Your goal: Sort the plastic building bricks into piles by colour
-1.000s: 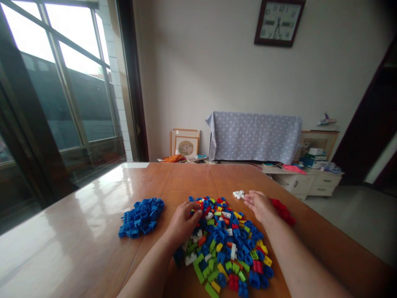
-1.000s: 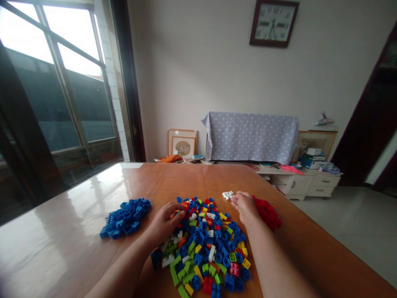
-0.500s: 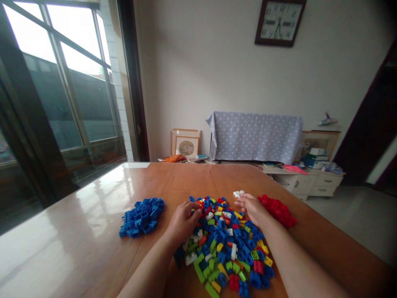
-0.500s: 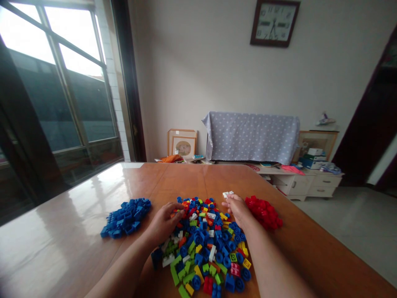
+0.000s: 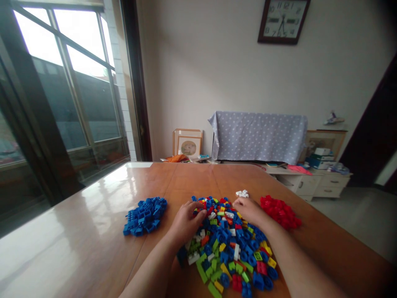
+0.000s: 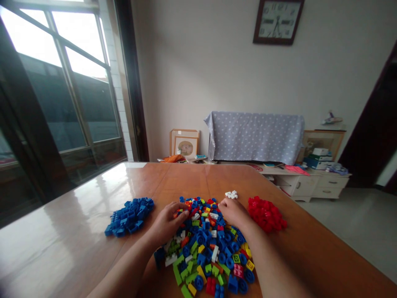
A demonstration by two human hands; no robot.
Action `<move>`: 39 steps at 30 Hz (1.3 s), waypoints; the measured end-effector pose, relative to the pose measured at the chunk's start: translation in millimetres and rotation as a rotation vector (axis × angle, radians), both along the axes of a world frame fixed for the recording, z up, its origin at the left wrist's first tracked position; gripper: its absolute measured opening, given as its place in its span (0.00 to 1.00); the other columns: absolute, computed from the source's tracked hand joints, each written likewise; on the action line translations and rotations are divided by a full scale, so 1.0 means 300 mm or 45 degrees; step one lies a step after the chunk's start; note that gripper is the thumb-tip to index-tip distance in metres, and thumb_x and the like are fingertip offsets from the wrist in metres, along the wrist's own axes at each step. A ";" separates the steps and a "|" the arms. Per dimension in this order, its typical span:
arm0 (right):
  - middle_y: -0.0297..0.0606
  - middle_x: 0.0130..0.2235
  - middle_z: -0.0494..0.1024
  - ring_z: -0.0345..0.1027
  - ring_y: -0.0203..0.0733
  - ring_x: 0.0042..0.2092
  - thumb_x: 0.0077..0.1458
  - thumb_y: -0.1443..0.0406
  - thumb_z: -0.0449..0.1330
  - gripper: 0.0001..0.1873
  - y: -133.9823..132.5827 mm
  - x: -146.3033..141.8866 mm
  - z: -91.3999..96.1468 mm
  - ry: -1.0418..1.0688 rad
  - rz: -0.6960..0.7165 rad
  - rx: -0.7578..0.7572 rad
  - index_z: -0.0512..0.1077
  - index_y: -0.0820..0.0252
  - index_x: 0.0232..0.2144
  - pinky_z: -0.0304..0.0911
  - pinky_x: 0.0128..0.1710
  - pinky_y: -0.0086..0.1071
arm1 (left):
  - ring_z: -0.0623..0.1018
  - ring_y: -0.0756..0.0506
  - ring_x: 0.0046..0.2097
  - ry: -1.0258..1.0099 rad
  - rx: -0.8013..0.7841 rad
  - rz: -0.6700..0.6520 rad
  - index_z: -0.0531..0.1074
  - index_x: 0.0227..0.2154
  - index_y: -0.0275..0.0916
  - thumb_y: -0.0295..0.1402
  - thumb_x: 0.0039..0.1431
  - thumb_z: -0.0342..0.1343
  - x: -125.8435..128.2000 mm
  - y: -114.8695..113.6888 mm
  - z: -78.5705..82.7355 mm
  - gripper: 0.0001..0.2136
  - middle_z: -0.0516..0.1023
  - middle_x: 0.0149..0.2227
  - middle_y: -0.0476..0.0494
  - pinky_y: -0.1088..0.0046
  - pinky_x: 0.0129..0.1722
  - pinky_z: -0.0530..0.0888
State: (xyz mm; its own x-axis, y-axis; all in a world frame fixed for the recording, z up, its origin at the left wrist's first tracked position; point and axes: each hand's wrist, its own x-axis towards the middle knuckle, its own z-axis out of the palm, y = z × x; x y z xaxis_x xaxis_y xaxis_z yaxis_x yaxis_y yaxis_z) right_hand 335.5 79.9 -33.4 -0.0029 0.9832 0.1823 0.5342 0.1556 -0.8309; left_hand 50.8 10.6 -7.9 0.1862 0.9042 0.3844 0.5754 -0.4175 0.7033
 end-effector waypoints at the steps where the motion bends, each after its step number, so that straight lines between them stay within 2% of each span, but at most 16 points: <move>1: 0.31 0.20 0.72 0.63 0.35 0.25 0.49 0.56 0.62 0.15 -0.005 -0.007 0.000 -0.059 0.018 0.002 0.72 0.60 0.19 0.49 0.24 0.27 | 0.76 0.42 0.47 0.009 0.002 -0.023 0.77 0.43 0.42 0.48 0.61 0.54 0.003 -0.007 0.006 0.17 0.78 0.44 0.42 0.69 0.47 0.71; 3: 0.32 0.20 0.73 0.63 0.35 0.26 0.50 0.55 0.61 0.17 -0.014 -0.025 0.000 -0.139 0.066 -0.003 0.72 0.60 0.18 0.48 0.25 0.28 | 0.75 0.41 0.47 0.055 0.005 -0.067 0.76 0.45 0.43 0.51 0.59 0.55 0.008 -0.020 0.015 0.20 0.78 0.45 0.43 0.68 0.49 0.71; 6: 0.33 0.25 0.76 0.65 0.37 0.29 0.54 0.54 0.59 0.16 -0.030 -0.063 0.006 -0.188 0.133 -0.001 0.74 0.60 0.24 0.53 0.28 0.28 | 0.74 0.39 0.51 0.168 -0.001 -0.132 0.75 0.49 0.45 0.56 0.54 0.58 0.013 -0.033 0.018 0.26 0.76 0.49 0.42 0.65 0.51 0.70; 11: 0.33 0.30 0.77 0.67 0.40 0.34 0.58 0.55 0.55 0.16 -0.072 -0.126 0.037 -0.118 0.297 0.061 0.75 0.60 0.30 0.59 0.33 0.29 | 0.71 0.36 0.55 0.275 -0.010 -0.168 0.72 0.54 0.47 0.58 0.50 0.59 0.015 -0.036 0.005 0.31 0.72 0.56 0.41 0.62 0.52 0.69; 16: 0.35 0.37 0.79 0.71 0.43 0.40 0.58 0.57 0.55 0.15 -0.116 -0.166 0.081 0.080 0.395 0.062 0.76 0.59 0.38 0.64 0.41 0.33 | 0.73 0.38 0.53 0.248 -0.002 -0.173 0.73 0.52 0.47 0.54 0.53 0.60 0.017 -0.036 0.005 0.27 0.73 0.54 0.42 0.63 0.52 0.69; 21: 0.35 0.38 0.79 0.70 0.42 0.39 0.58 0.58 0.55 0.16 -0.154 -0.189 0.121 0.146 0.441 0.030 0.75 0.58 0.44 0.64 0.38 0.32 | 0.74 0.41 0.47 0.226 0.021 -0.164 0.75 0.46 0.44 0.46 0.55 0.61 0.016 -0.031 0.008 0.19 0.76 0.47 0.43 0.68 0.47 0.70; 26: 0.34 0.33 0.78 0.70 0.40 0.37 0.57 0.59 0.57 0.14 -0.157 -0.183 0.134 0.166 0.440 -0.003 0.76 0.58 0.42 0.64 0.36 0.30 | 0.74 0.44 0.44 0.190 0.040 -0.170 0.75 0.42 0.43 0.41 0.58 0.58 0.017 -0.024 0.006 0.13 0.77 0.43 0.45 0.71 0.45 0.70; 30: 0.32 0.32 0.77 0.70 0.38 0.32 0.56 0.60 0.57 0.12 -0.152 -0.170 0.134 0.172 0.442 -0.077 0.75 0.59 0.39 0.63 0.31 0.29 | 0.74 0.44 0.44 0.153 0.056 -0.155 0.76 0.39 0.43 0.36 0.59 0.55 0.021 -0.022 0.004 0.08 0.77 0.41 0.46 0.72 0.45 0.69; 33: 0.31 0.29 0.76 0.68 0.36 0.29 0.56 0.60 0.56 0.10 -0.148 -0.162 0.130 0.120 0.445 -0.107 0.74 0.59 0.33 0.61 0.29 0.28 | 0.74 0.45 0.44 0.130 0.065 -0.170 0.76 0.37 0.42 0.31 0.58 0.54 0.023 -0.023 0.007 0.07 0.77 0.41 0.46 0.73 0.45 0.69; 36: 0.30 0.25 0.74 0.66 0.36 0.28 0.56 0.59 0.56 0.12 -0.136 -0.159 0.116 0.035 0.413 -0.036 0.73 0.59 0.28 0.60 0.28 0.28 | 0.74 0.45 0.42 0.126 0.054 -0.197 0.75 0.33 0.40 0.28 0.55 0.54 0.024 -0.025 0.015 0.06 0.76 0.39 0.46 0.73 0.44 0.69; 39: 0.33 0.31 0.78 0.70 0.40 0.34 0.56 0.60 0.57 0.11 -0.122 -0.165 0.099 -0.029 0.356 0.130 0.75 0.59 0.32 0.63 0.34 0.30 | 0.74 0.45 0.43 0.112 0.051 -0.224 0.76 0.32 0.40 0.26 0.53 0.54 0.026 -0.027 0.021 0.07 0.77 0.39 0.46 0.73 0.45 0.69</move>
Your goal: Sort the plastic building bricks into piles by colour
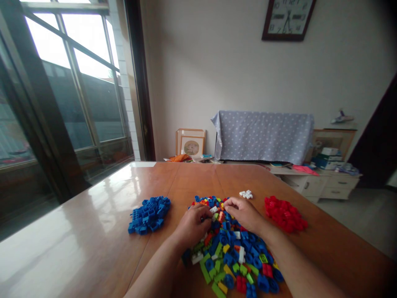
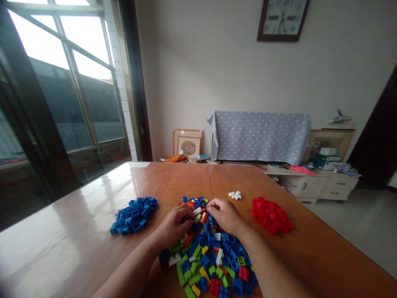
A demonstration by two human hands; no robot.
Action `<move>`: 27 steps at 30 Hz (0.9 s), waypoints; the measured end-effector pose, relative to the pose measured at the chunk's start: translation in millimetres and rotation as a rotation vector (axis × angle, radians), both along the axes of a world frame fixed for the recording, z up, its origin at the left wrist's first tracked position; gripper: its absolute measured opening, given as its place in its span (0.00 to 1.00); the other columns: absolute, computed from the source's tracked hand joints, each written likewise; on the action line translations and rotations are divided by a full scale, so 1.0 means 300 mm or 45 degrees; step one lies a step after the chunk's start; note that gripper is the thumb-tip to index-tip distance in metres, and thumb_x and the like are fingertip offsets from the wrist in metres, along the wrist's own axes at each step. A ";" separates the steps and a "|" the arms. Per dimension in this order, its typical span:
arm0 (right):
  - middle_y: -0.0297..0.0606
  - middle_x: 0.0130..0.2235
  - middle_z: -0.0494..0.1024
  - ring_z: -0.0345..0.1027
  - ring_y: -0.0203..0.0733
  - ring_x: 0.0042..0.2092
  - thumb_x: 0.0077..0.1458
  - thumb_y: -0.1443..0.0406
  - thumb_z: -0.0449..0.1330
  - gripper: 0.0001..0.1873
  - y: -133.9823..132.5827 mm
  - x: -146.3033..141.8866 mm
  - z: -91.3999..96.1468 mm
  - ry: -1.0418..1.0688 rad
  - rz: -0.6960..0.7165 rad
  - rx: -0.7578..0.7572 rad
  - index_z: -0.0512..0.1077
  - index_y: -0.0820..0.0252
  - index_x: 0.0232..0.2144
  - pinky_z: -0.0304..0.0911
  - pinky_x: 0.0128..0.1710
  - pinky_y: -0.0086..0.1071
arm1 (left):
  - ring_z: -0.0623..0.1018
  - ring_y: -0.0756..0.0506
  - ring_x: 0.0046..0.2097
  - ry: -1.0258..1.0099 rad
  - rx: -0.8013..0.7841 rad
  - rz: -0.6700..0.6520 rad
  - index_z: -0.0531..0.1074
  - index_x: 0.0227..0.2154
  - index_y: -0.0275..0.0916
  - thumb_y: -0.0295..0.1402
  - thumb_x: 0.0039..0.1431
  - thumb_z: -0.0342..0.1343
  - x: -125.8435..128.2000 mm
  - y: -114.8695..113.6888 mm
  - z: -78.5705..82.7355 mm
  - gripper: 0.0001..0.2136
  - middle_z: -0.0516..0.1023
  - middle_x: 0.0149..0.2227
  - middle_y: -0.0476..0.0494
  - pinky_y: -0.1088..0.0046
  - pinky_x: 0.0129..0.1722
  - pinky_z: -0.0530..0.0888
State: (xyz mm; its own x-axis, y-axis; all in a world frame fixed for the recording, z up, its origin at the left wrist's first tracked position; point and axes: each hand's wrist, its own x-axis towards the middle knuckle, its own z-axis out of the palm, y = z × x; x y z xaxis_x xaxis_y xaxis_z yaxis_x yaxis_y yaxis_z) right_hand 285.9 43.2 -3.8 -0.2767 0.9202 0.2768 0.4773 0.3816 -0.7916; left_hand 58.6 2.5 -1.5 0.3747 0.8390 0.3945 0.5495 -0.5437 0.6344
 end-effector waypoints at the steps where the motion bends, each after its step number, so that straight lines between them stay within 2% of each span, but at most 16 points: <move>1: 0.35 0.34 0.79 0.71 0.41 0.36 0.56 0.60 0.57 0.11 0.002 -0.004 -0.003 -0.018 -0.013 0.051 0.76 0.59 0.34 0.64 0.37 0.32 | 0.74 0.45 0.43 -0.006 0.001 -0.006 0.76 0.32 0.40 0.25 0.52 0.54 0.001 -0.001 0.002 0.07 0.77 0.39 0.46 0.73 0.46 0.69; 6: 0.39 0.39 0.79 0.71 0.44 0.43 0.58 0.61 0.56 0.12 -0.005 -0.020 -0.005 -0.145 -0.037 0.205 0.78 0.56 0.38 0.64 0.45 0.35 | 0.74 0.45 0.44 -0.008 0.001 0.008 0.76 0.34 0.41 0.29 0.55 0.55 0.004 -0.004 0.011 0.07 0.79 0.39 0.48 0.72 0.47 0.68; 11: 0.40 0.40 0.78 0.70 0.46 0.46 0.58 0.60 0.57 0.13 -0.001 -0.028 -0.022 -0.235 -0.051 0.236 0.79 0.55 0.41 0.63 0.47 0.36 | 0.74 0.44 0.46 0.022 0.020 -0.005 0.78 0.39 0.44 0.31 0.57 0.54 0.004 -0.009 0.024 0.10 0.80 0.42 0.49 0.70 0.51 0.68; 18: 0.39 0.38 0.77 0.69 0.45 0.44 0.61 0.56 0.55 0.15 0.001 -0.044 -0.033 -0.239 0.008 0.234 0.80 0.54 0.33 0.62 0.46 0.36 | 0.74 0.42 0.48 0.005 -0.009 -0.053 0.80 0.39 0.45 0.34 0.59 0.53 0.009 -0.018 0.031 0.11 0.81 0.42 0.47 0.67 0.55 0.68; 23: 0.39 0.38 0.77 0.70 0.45 0.44 0.56 0.59 0.60 0.10 -0.002 -0.056 -0.039 -0.206 -0.035 0.226 0.79 0.55 0.35 0.62 0.45 0.34 | 0.74 0.43 0.49 -0.013 -0.084 0.034 0.77 0.44 0.45 0.31 0.55 0.55 0.008 -0.016 0.023 0.14 0.79 0.44 0.47 0.68 0.52 0.70; 27: 0.37 0.37 0.77 0.70 0.44 0.43 0.52 0.60 0.63 0.08 -0.002 -0.060 -0.040 -0.178 -0.033 0.222 0.78 0.55 0.35 0.62 0.43 0.34 | 0.75 0.43 0.47 -0.041 -0.125 0.030 0.74 0.46 0.43 0.28 0.53 0.55 0.008 -0.013 0.012 0.16 0.78 0.44 0.46 0.68 0.50 0.72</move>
